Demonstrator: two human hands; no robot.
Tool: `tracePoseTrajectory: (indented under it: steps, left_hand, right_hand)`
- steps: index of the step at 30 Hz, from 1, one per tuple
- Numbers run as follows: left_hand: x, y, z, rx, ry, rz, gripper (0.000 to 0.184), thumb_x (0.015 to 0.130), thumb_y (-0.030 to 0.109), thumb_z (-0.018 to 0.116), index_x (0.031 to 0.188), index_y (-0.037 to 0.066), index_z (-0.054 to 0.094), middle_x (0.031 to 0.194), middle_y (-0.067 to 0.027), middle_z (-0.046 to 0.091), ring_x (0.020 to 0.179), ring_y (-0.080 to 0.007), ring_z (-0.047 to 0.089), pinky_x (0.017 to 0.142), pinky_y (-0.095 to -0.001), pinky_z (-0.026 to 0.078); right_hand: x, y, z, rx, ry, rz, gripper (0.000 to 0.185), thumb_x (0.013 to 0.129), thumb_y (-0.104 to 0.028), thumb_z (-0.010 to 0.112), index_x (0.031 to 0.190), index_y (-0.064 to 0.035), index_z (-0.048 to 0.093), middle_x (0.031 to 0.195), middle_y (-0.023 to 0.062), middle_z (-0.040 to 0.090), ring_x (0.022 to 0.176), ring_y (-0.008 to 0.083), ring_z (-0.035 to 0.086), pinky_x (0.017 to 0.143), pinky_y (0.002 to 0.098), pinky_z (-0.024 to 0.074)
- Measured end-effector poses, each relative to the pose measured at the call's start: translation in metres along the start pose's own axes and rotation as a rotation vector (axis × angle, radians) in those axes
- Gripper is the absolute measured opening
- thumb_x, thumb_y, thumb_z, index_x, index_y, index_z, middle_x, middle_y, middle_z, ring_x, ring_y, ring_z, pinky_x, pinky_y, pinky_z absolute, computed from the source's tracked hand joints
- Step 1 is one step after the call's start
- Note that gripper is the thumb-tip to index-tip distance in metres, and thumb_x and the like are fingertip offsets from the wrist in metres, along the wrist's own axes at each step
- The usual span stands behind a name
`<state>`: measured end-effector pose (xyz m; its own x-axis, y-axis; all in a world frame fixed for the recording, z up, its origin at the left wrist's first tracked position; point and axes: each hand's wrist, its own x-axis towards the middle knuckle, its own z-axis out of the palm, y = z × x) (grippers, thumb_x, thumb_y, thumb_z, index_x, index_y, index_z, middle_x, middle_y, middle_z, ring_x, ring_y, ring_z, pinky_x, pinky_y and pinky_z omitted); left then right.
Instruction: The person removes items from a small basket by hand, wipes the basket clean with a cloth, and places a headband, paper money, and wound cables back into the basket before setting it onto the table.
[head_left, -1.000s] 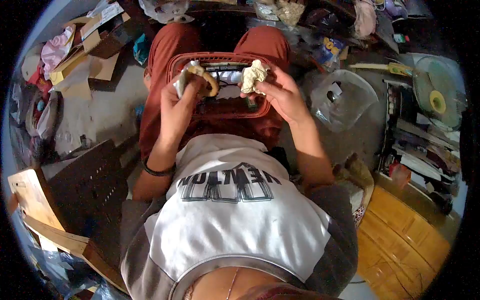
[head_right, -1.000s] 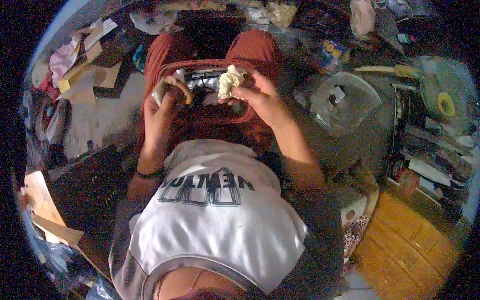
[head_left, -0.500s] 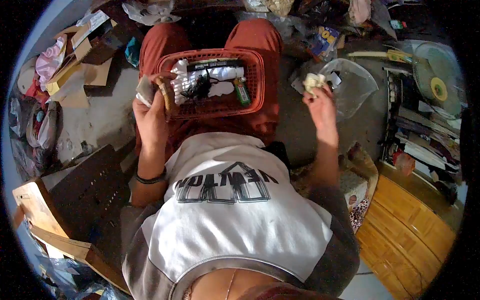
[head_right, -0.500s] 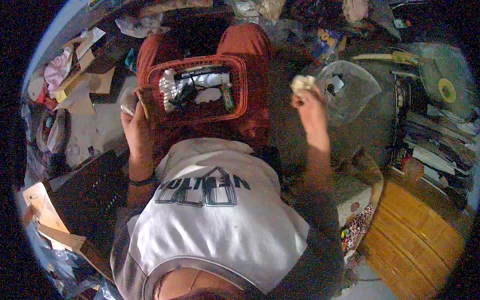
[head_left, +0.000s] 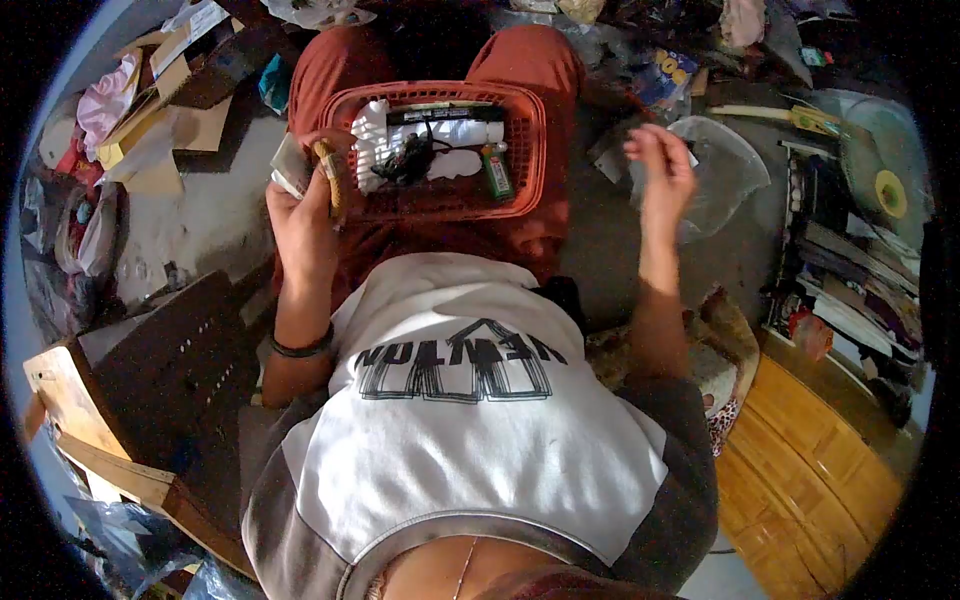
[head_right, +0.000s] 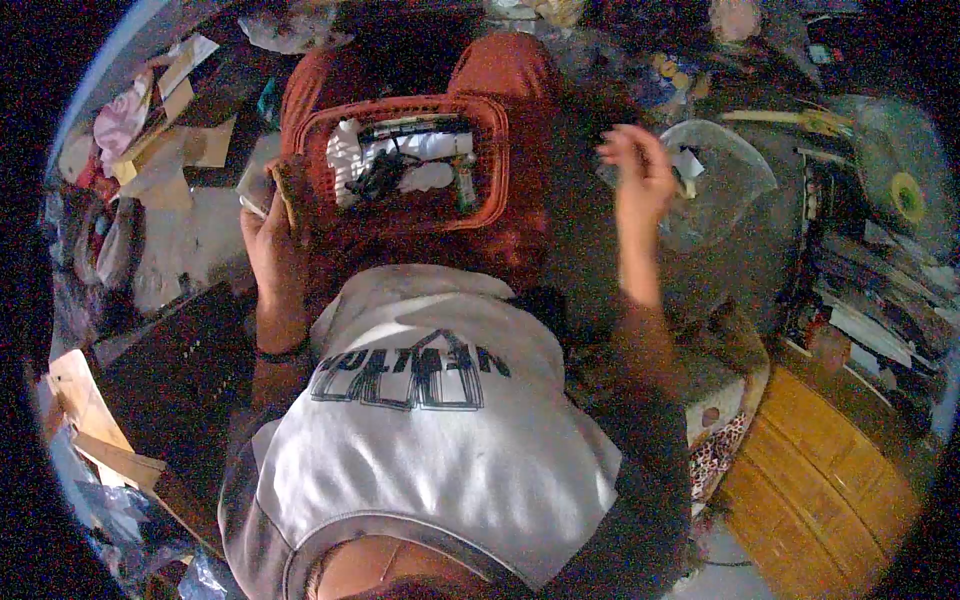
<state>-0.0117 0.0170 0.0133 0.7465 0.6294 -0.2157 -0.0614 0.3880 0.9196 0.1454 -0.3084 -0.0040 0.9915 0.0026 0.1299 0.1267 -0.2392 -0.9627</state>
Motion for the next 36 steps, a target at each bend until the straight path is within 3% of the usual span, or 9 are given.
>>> tracePoseTrajectory:
  steps: [2,5,9,12,18,21,25,29,36]
  left_hand:
    - [0.000,-0.002,-0.005,-0.001,-0.064,-0.001,0.014,0.095,0.009,0.051,0.102,0.001,0.061,0.073,0.0009,0.059,0.053,-0.0029,0.047,0.045,-0.0186,0.034]
    - [0.001,-0.011,-0.013,-0.027,-0.127,-0.008,0.012,0.095,0.011,0.055,0.101,0.002,0.061,0.074,0.0016,0.060,0.054,-0.0028,0.048,0.046,-0.0188,0.035]
    - [-0.002,-0.014,-0.015,-0.048,-0.153,-0.039,0.011,0.093,0.010,0.058,0.101,0.003,0.060,0.084,-0.0008,0.065,0.065,-0.0035,0.054,0.054,-0.0185,0.041]
    - [-0.005,-0.010,-0.008,-0.097,-0.156,-0.076,0.012,0.093,0.010,0.058,0.103,0.003,0.059,0.094,-0.0032,0.066,0.078,-0.0056,0.059,0.067,-0.0198,0.047]
    - [0.001,-0.009,-0.012,-0.050,-0.185,-0.123,0.010,0.092,0.010,0.059,0.099,0.003,0.060,0.094,-0.0032,0.066,0.077,-0.0058,0.058,0.068,-0.0198,0.046]
    - [0.001,-0.011,-0.016,-0.018,-0.179,-0.060,0.008,0.091,0.009,0.060,0.097,0.002,0.061,0.091,-0.0024,0.065,0.074,-0.0050,0.056,0.065,-0.0189,0.044]
    - [0.004,-0.008,-0.012,-0.003,-0.170,-0.037,0.008,0.091,0.006,0.059,0.097,0.001,0.061,0.089,-0.0013,0.063,0.072,-0.0049,0.054,0.063,-0.0183,0.042]
    - [0.002,-0.010,-0.009,0.026,-0.185,-0.002,0.011,0.091,0.005,0.058,0.100,0.001,0.061,0.088,0.0000,0.063,0.074,-0.0047,0.055,0.062,-0.0186,0.042]
    - [0.002,-0.011,-0.008,0.054,-0.180,-0.020,0.014,0.091,0.007,0.058,0.103,0.001,0.062,0.096,-0.0025,0.066,0.075,-0.0051,0.055,0.064,-0.0192,0.044]
  right_hand:
    - [-0.029,-0.047,0.050,-0.198,-0.274,-0.176,0.012,0.088,-0.006,0.062,0.097,0.0000,0.067,0.092,0.0075,0.068,0.082,0.0146,0.065,0.074,0.0263,0.0510]
    - [-0.042,-0.064,0.098,-0.519,-0.686,-0.686,0.010,0.080,-0.007,0.067,0.089,-0.0031,0.067,0.087,0.0101,0.066,0.081,0.0274,0.064,0.072,0.0351,0.0519]
    - [-0.046,-0.036,0.138,-0.899,-0.876,-0.860,0.012,0.081,-0.012,0.059,0.085,-0.0044,0.068,0.082,0.0127,0.067,0.076,0.0309,0.065,0.066,0.0399,0.0520]
    - [-0.041,-0.045,0.166,-1.230,-1.175,-0.623,0.017,0.078,-0.013,0.056,0.085,-0.0065,0.070,0.081,0.0146,0.069,0.076,0.0316,0.068,0.066,0.0434,0.0539]
    - [-0.034,-0.031,0.155,-1.106,-1.167,-0.583,0.016,0.081,-0.017,0.059,0.083,-0.0025,0.066,0.082,0.0162,0.066,0.078,0.0347,0.064,0.067,0.0431,0.0514]
    - [-0.029,-0.059,0.126,-0.651,-0.944,-0.583,0.013,0.083,-0.014,0.061,0.084,-0.0008,0.062,0.080,0.0116,0.064,0.076,0.0254,0.064,0.068,0.0359,0.0507]
    - [-0.019,-0.056,0.086,-0.112,-0.875,-0.158,0.016,0.085,-0.005,0.062,0.098,-0.0024,0.054,0.078,-0.0004,0.056,0.076,0.0052,0.054,0.064,0.0213,0.0433]
    - [-0.022,-0.070,0.045,0.062,-0.591,0.300,0.031,0.092,-0.007,0.051,0.122,-0.0003,0.052,0.075,0.0027,0.055,0.057,0.0039,0.043,0.049,0.0182,0.0328]
    - [-0.030,-0.016,-0.020,0.290,-0.294,0.370,0.025,0.093,-0.009,0.047,0.110,0.0032,0.061,0.083,0.0090,0.061,0.064,0.0116,0.054,0.055,0.0236,0.0409]
